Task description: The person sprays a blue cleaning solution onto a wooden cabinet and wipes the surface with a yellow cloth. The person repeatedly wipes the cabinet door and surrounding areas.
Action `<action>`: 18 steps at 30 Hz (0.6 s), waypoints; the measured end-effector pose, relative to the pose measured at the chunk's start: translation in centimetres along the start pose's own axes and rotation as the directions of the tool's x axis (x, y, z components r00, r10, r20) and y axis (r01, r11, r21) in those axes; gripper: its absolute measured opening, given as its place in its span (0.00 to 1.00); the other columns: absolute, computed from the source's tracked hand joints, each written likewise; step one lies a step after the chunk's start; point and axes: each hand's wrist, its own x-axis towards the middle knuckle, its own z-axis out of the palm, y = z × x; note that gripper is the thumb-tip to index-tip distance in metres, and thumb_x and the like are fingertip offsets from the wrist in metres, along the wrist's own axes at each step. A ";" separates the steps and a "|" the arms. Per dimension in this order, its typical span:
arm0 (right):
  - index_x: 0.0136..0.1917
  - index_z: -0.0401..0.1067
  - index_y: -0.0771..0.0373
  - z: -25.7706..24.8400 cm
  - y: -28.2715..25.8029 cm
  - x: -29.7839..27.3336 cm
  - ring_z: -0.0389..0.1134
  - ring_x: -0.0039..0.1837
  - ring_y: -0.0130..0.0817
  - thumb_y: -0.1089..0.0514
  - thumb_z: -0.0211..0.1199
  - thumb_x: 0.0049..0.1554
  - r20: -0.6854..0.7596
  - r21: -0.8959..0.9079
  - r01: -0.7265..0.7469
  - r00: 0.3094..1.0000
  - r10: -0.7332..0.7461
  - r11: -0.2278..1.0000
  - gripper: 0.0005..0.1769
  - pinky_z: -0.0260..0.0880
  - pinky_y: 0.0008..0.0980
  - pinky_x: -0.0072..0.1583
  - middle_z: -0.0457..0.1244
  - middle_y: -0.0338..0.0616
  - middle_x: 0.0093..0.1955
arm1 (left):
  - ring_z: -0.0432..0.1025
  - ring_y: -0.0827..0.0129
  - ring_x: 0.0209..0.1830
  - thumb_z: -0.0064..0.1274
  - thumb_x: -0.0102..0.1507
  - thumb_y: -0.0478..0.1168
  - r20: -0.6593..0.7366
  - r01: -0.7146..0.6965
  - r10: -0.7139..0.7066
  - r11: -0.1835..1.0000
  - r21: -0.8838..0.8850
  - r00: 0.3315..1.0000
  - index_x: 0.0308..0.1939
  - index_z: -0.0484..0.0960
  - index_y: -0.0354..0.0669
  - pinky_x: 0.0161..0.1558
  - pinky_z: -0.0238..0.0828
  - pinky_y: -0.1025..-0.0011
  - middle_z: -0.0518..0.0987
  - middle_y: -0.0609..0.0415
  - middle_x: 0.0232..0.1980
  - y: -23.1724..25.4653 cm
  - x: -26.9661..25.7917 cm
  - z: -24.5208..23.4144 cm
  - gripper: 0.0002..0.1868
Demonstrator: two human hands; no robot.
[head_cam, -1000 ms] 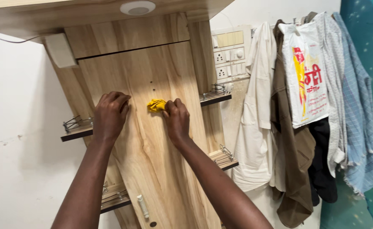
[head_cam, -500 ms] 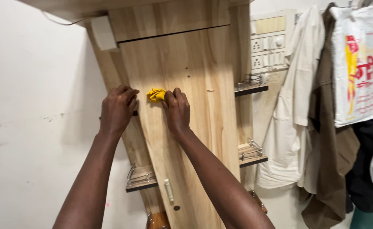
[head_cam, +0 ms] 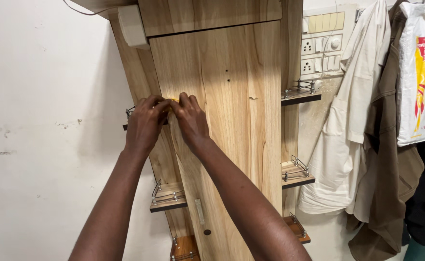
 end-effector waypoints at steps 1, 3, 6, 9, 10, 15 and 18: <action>0.58 0.76 0.60 -0.1 0.0 0.1 0.68 0.59 0.41 0.74 0.66 0.48 0.009 0.005 0.003 1.000 -0.003 1.000 0.24 0.78 0.36 0.53 0.65 0.43 0.55 | 0.76 0.60 0.49 0.63 0.58 0.34 -0.010 0.001 0.000 1.000 0.012 1.000 0.51 0.86 0.44 0.50 0.77 0.63 0.82 0.54 0.52 0.0 0.0 0.2 0.16; 0.56 0.77 0.60 -0.1 0.1 -0.1 0.68 0.59 0.42 0.73 0.66 0.49 0.029 0.014 0.006 1.000 -0.006 1.000 0.22 0.78 0.37 0.53 0.65 0.43 0.56 | 0.76 0.60 0.47 0.63 0.59 0.33 -0.029 0.001 0.000 1.000 0.031 1.000 0.55 0.86 0.43 0.49 0.77 0.64 0.82 0.54 0.52 0.3 -0.1 0.7 0.19; 0.57 0.77 0.60 0.3 0.0 -0.1 0.68 0.60 0.40 0.73 0.67 0.50 0.001 0.009 0.061 0.998 -0.061 0.998 0.22 0.78 0.35 0.54 0.65 0.42 0.57 | 0.76 0.59 0.47 0.65 0.60 0.35 -0.044 0.065 -0.065 0.998 0.011 0.997 0.52 0.86 0.44 0.49 0.77 0.62 0.81 0.54 0.47 0.6 -0.7 1.1 0.16; 0.56 0.78 0.60 0.5 0.1 -0.3 0.68 0.59 0.42 0.72 0.68 0.50 0.013 0.039 0.102 0.995 -0.102 0.994 0.21 0.78 0.37 0.54 0.65 0.44 0.56 | 0.76 0.59 0.46 0.65 0.56 0.32 -0.038 0.115 -0.116 0.993 -0.014 0.993 0.53 0.86 0.43 0.48 0.77 0.61 0.80 0.51 0.46 0.9 -1.3 1.2 0.20; 0.57 0.78 0.60 0.6 0.2 -0.5 0.68 0.59 0.42 0.72 0.68 0.50 0.019 0.038 0.113 0.993 -0.114 0.993 0.21 0.78 0.36 0.54 0.65 0.44 0.57 | 0.77 0.58 0.46 0.65 0.57 0.32 -0.062 0.131 -0.134 0.990 -0.047 0.989 0.53 0.86 0.42 0.48 0.77 0.61 0.80 0.50 0.46 1.1 -1.7 1.3 0.19; 0.59 0.76 0.60 0.3 1.2 -2.0 0.68 0.61 0.42 0.74 0.66 0.46 0.072 -0.006 0.171 0.983 -0.170 0.985 0.27 0.78 0.33 0.56 0.65 0.43 0.59 | 0.78 0.53 0.44 0.66 0.58 0.34 -0.100 0.221 -0.231 0.970 -0.103 0.968 0.49 0.86 0.38 0.44 0.77 0.58 0.80 0.44 0.48 2.3 -2.9 2.1 0.16; 0.65 0.74 0.62 -0.1 2.7 -3.4 0.67 0.61 0.43 0.75 0.65 0.48 0.066 0.041 0.220 0.973 -0.222 0.975 0.31 0.78 0.35 0.56 0.65 0.45 0.60 | 0.79 0.53 0.44 0.66 0.58 0.33 -0.106 0.228 -0.243 0.964 -0.135 0.964 0.48 0.86 0.38 0.45 0.78 0.57 0.81 0.46 0.46 2.8 -3.4 2.4 0.14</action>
